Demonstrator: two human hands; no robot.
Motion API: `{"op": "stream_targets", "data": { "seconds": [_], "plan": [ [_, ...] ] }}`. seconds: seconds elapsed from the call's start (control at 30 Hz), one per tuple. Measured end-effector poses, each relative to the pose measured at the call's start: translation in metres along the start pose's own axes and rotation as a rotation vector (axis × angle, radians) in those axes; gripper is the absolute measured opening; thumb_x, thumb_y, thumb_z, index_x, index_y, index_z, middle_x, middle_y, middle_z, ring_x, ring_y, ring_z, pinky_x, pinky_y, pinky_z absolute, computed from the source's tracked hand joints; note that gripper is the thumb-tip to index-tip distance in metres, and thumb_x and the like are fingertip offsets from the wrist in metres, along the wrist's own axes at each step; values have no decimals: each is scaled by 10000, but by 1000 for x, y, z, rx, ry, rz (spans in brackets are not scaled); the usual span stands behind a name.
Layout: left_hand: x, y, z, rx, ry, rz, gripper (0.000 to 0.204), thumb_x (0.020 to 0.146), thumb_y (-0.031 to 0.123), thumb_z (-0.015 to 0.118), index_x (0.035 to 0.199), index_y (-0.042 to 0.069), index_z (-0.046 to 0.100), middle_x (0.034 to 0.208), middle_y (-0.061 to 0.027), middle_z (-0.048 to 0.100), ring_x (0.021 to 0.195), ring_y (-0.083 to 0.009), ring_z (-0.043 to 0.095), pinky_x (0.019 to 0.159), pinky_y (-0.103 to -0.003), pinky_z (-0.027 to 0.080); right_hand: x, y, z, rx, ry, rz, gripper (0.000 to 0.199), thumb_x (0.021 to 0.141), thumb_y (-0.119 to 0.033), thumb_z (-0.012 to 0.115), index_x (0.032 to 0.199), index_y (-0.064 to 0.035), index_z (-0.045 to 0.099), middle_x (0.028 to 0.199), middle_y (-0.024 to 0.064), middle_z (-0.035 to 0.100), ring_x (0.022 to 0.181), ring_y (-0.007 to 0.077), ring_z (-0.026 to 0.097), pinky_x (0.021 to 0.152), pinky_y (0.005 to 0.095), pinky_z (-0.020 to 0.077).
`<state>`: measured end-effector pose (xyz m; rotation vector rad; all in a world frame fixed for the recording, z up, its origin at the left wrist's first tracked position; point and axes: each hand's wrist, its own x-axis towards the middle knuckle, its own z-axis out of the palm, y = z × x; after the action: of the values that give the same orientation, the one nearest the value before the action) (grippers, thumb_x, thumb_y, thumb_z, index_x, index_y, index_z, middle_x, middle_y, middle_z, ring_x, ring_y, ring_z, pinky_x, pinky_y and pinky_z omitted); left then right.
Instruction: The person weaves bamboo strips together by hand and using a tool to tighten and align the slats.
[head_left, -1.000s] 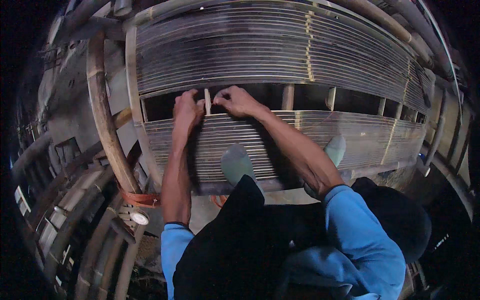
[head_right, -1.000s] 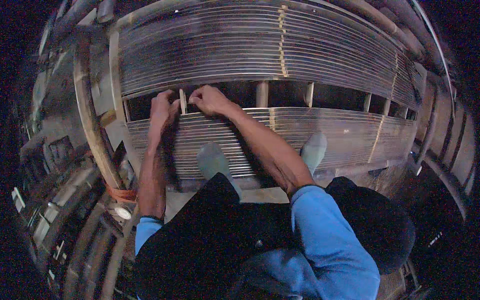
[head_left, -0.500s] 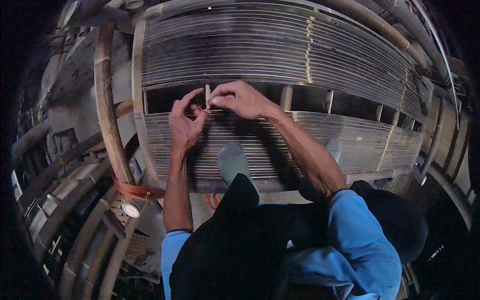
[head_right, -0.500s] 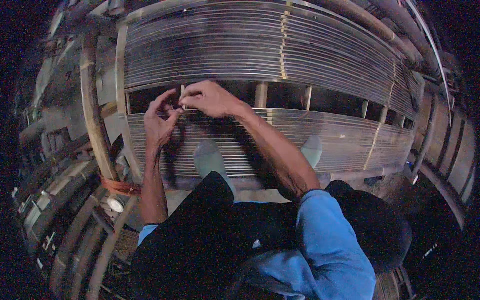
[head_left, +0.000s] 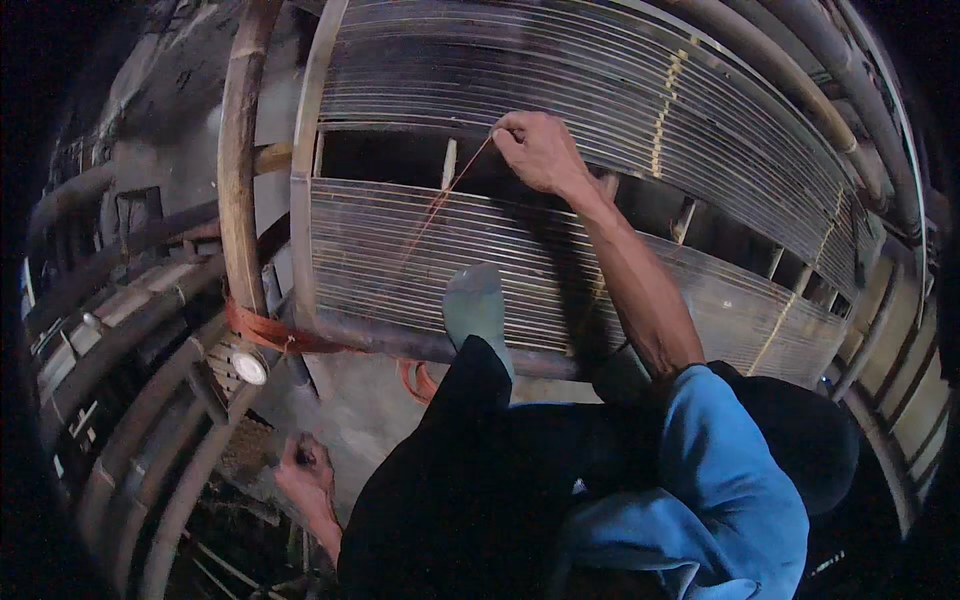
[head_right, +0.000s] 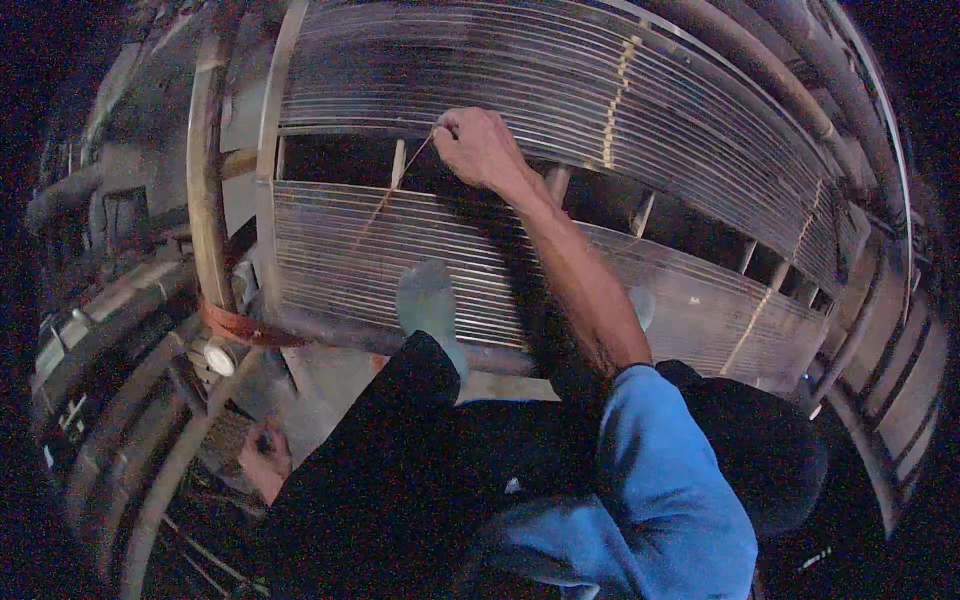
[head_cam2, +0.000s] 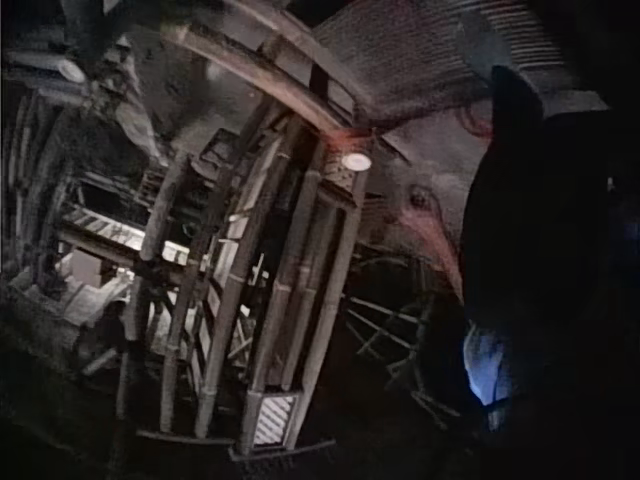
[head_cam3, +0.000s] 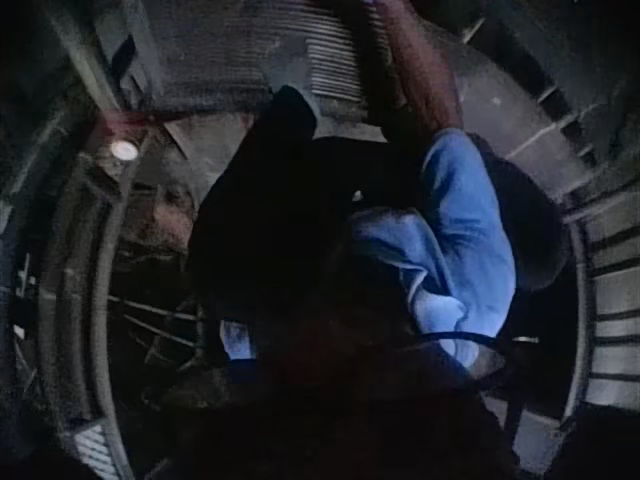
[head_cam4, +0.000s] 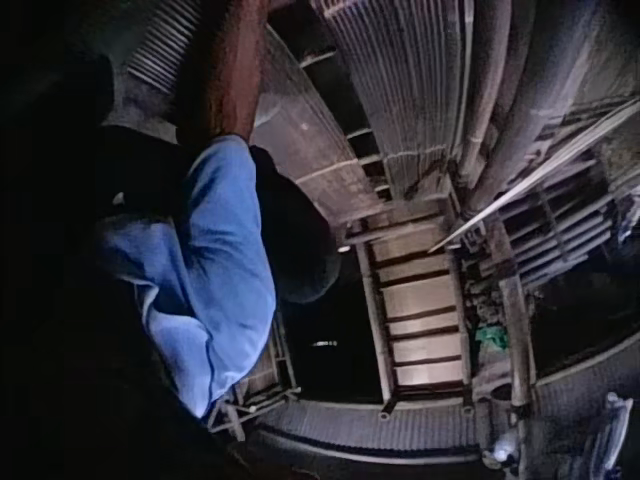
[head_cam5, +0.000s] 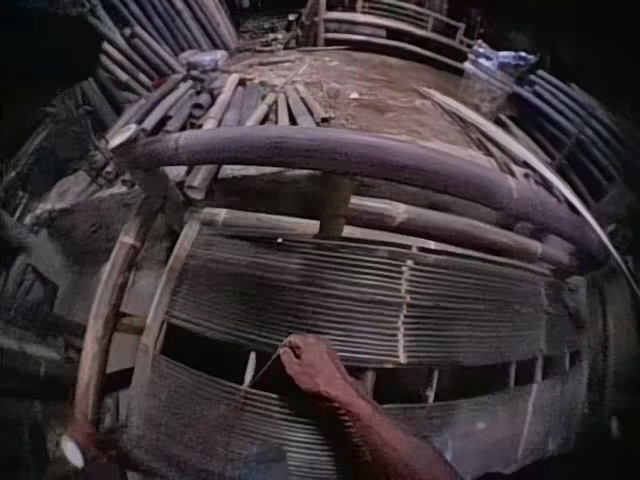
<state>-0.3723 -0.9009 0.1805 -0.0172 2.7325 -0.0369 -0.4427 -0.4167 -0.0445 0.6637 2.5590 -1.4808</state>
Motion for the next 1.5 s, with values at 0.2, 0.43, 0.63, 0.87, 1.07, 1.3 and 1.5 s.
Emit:
{"op": "stream_targets", "data": {
  "seconds": [0.2,0.43,0.63,0.87,1.07,1.3,1.5],
  "plan": [
    [-79,-46,22,-19,-195,-202,190,871,198,678,1009,69,699,787,-176,668,719,-346,659,652,-451,506,-2,-11,32,-118,-157,-300,278,885,-257,586,991,-54,743,995,202,711,930,410,670,832,479,535],
    [-81,-66,78,-78,-400,-321,195,873,210,699,992,56,689,815,-143,658,784,-313,645,713,-439,505,-2,0,19,-188,-442,-30,359,911,-312,635,1160,-60,700,1113,248,693,1058,422,655,918,495,531],
    [18,7,124,-238,-324,-143,207,874,220,717,977,45,680,840,-115,650,840,-285,632,766,-429,504,1,23,29,-296,-447,98,405,920,-268,619,1224,-3,650,1123,266,689,1066,449,654,954,525,529],
    [145,220,167,-292,430,559,205,887,237,726,910,49,646,853,-104,626,875,-320,576,819,-477,422,0,35,71,-43,-233,93,576,952,-199,616,1463,11,454,1227,173,693,1068,313,681,977,393,506],
    [148,199,151,-1097,-343,95,200,973,204,649,970,19,573,735,-51,560,714,-128,553,634,-304,450,6,48,83,382,-358,117,495,954,-88,596,1426,25,497,1167,58,721,983,153,618,899,299,483],
    [132,140,78,-682,-347,264,227,1010,215,586,945,4,638,755,-4,523,736,-94,470,672,-299,416,5,30,70,402,-455,193,278,929,-166,631,1165,-55,727,1096,93,737,1025,220,652,946,340,478],
    [130,115,39,-790,-426,327,371,1009,300,584,821,-7,676,852,-40,604,781,-122,528,723,-286,421,2,20,68,384,-530,243,261,944,-130,625,1170,-47,725,1063,69,739,1009,193,652,942,323,472]
  ]
}}
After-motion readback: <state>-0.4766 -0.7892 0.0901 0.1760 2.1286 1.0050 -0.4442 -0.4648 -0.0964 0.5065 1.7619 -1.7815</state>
